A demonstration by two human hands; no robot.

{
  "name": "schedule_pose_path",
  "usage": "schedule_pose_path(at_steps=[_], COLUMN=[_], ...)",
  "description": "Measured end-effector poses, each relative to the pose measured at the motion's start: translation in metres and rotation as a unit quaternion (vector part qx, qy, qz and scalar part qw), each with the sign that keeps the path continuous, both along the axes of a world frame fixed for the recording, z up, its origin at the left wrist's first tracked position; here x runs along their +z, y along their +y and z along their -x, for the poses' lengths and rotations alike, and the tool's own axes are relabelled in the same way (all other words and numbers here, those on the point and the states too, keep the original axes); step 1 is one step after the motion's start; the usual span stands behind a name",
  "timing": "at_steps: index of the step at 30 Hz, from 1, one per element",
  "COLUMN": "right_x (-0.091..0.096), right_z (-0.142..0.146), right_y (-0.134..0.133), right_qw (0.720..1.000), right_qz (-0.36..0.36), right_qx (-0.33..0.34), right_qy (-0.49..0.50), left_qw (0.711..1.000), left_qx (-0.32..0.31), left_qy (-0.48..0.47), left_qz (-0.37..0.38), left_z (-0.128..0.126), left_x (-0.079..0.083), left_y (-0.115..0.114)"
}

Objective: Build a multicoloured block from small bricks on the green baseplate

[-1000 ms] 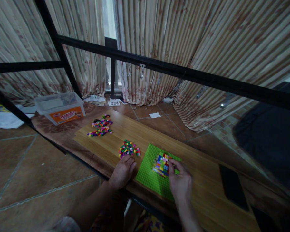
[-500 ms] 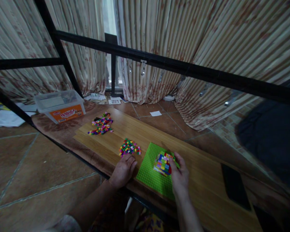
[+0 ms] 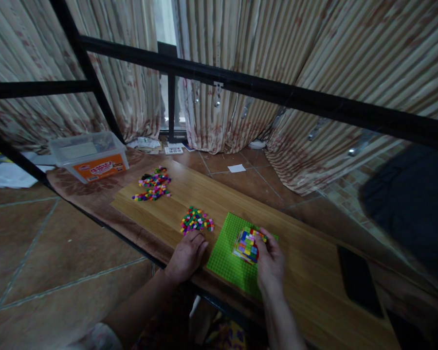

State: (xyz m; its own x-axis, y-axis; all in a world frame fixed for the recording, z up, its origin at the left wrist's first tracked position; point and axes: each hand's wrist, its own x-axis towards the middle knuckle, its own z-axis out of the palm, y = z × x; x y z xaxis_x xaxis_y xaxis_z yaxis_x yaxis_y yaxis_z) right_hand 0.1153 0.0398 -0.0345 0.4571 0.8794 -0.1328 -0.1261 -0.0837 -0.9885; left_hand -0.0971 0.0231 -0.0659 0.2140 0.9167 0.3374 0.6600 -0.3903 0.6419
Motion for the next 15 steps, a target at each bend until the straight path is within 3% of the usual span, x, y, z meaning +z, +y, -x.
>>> schedule_pose_path(at_steps=[9, 15], right_x=[-0.0013, -0.0003], right_z=[0.0006, -0.0034], right_y=[0.0006, -0.0007], right_qw=[1.000, 0.998], right_qz=[-0.006, -0.025], right_qx=[0.001, 0.005], right_qy=[0.022, 0.063], left_qw=[1.000, 0.999], left_qx=[0.002, 0.025], left_qy=[0.011, -0.046], left_qz=[-0.003, -0.003], left_z=[0.0002, -0.0010], left_x=[-0.0017, 0.0038], left_y=[0.0017, 0.0005])
